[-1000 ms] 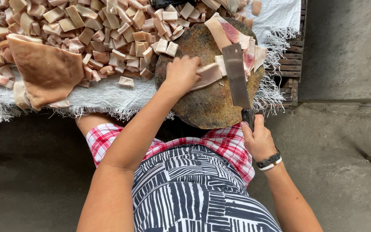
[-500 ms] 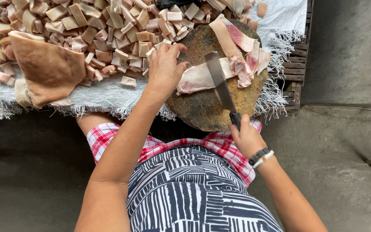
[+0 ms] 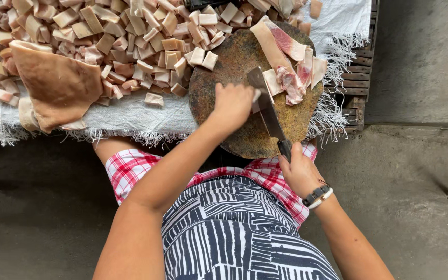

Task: The person slices pieces of pork skin and fat into smaller squares using a large cleaver on a wooden cutting board.

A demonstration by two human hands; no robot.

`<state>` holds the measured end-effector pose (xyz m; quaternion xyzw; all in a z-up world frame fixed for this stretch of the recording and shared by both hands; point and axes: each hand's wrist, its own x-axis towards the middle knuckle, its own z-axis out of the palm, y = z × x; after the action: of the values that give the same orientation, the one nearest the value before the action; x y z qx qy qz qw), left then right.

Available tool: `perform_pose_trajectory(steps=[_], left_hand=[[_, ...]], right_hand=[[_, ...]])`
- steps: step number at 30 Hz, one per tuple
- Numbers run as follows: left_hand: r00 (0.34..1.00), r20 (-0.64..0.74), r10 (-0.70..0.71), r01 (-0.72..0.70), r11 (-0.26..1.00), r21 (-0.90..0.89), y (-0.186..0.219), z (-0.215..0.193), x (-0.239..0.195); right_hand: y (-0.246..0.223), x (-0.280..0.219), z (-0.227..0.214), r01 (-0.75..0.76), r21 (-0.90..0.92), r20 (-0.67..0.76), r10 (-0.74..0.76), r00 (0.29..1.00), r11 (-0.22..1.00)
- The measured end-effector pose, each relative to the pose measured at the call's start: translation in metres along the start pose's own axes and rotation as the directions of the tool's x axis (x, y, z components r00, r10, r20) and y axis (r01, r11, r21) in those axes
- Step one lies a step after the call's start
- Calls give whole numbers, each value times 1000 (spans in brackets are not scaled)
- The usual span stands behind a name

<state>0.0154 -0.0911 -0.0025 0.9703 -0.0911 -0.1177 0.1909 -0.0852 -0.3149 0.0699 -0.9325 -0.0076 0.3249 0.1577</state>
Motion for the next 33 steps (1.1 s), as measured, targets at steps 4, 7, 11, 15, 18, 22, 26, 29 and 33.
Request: perform_pose_trajectory(steps=[4, 7, 11, 15, 18, 22, 26, 29, 33], left_hand=[[990, -98, 102, -102, 995, 10, 23, 9, -33], [991, -133, 9, -14, 999, -32, 14, 1, -33], [991, -34, -127, 119, 978, -173, -17, -13, -17], [987, -24, -159, 151, 967, -208, -18, -8, -9], [971, 11, -240, 233, 929, -289, -27, -17, -9], [954, 112, -277, 299, 871, -390, -49, -42, -13], [951, 260, -165, 243, 920, -307, -31, -39, -5], [989, -10, -145, 136, 948, -288, -12, -27, 2], [969, -70, -238, 208, 934, -292, -17, -33, 4]], right_hand=[[-10, 28, 3, 21, 31, -48, -19, 999, 999], [-9, 41, 0, 133, 49, -105, -127, 986, 990], [12, 22, -3, 113, 111, -56, -108, 993, 987], [43, -12, 8, 8, 19, -13, -8, 1000, 1000], [56, -33, 13, 43, -12, -40, -43, 998, 999], [55, -40, 7, 14, 27, -32, -14, 999, 1000], [39, -30, 1, -76, 308, -26, 89, 996, 948], [23, -15, -2, -2, 346, -148, 57, 987, 938], [-1, -14, -16, 191, 237, -372, -93, 924, 953]])
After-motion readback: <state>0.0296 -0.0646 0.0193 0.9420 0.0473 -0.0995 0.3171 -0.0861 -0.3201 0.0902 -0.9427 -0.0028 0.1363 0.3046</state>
